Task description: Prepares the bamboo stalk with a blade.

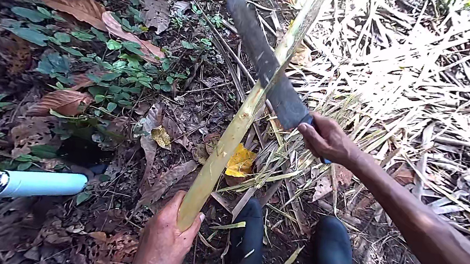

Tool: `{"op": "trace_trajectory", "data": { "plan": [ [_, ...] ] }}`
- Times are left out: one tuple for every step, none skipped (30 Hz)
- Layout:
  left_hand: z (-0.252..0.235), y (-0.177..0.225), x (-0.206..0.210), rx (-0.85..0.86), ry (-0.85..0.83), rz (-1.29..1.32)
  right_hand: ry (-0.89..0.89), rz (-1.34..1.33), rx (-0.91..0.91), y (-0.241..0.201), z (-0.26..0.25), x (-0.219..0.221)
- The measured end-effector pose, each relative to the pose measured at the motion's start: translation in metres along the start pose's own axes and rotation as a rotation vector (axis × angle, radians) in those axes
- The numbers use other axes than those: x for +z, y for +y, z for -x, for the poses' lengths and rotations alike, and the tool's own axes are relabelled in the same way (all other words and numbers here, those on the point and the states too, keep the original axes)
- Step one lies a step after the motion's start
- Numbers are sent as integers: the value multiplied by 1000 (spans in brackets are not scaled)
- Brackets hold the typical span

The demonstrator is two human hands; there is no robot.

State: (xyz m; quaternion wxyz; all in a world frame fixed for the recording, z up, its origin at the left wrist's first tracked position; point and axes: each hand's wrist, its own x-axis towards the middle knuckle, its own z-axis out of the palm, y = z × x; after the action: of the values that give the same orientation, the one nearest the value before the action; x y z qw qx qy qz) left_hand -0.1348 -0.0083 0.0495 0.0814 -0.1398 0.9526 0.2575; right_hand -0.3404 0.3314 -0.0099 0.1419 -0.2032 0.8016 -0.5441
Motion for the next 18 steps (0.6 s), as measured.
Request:
{"op": "trace_trajectory", "data": {
  "plan": [
    [-1, -1, -2, -2, -1, 7, -30, 58, -23, 0, 4, 2],
    [-3, -1, -4, -3, 0, 13, -32, 107, -41, 0, 6, 1],
    [-3, -1, -5, -9, 0, 15, -9, 133, -47, 1, 3, -2],
    [-3, 0, -7, -12, -7, 15, 25, 127, -30, 1, -2, -5],
    [-4, 0, -7, -12, -5, 12, 65, 85, 0, 1, -7, -7],
    [-5, -1, -5, -9, -2, 11, 101, 43, 19, 1, -11, -6],
    [-5, -1, -4, -9, 0, 14, 107, 24, 20, 2, -11, -2],
    [-6, -2, -3, -7, 0, 18, 79, 22, 14, 3, -5, 4],
    [-6, -3, -4, -8, -1, 20, 35, 24, 5, 3, 3, 15],
    [-7, -4, -5, -10, -1, 24, -14, 39, -8, 2, 12, 27],
    [-7, -3, -7, -13, -1, 24, -53, 66, -14, 2, 17, 34],
    [-7, -2, -7, -11, 0, 25, -60, 89, -28, 2, 19, 35],
    [-6, -2, -7, -8, 4, 21, -41, 82, -45, 4, 16, 31],
    [-6, -1, -8, -10, 2, 19, -11, 37, -45, 6, 11, 27],
    [-5, -1, -7, -12, -2, 18, 27, -38, -25, 6, 5, 25],
    [-5, -1, -6, -13, -5, 21, 69, -106, 7, 4, 2, 26],
    [-4, -2, -3, -12, -4, 25, 85, -149, 30, 2, 3, 29],
    [-4, -1, -1, -9, -3, 27, 58, -153, 29, 0, 8, 35]
  ]
}}
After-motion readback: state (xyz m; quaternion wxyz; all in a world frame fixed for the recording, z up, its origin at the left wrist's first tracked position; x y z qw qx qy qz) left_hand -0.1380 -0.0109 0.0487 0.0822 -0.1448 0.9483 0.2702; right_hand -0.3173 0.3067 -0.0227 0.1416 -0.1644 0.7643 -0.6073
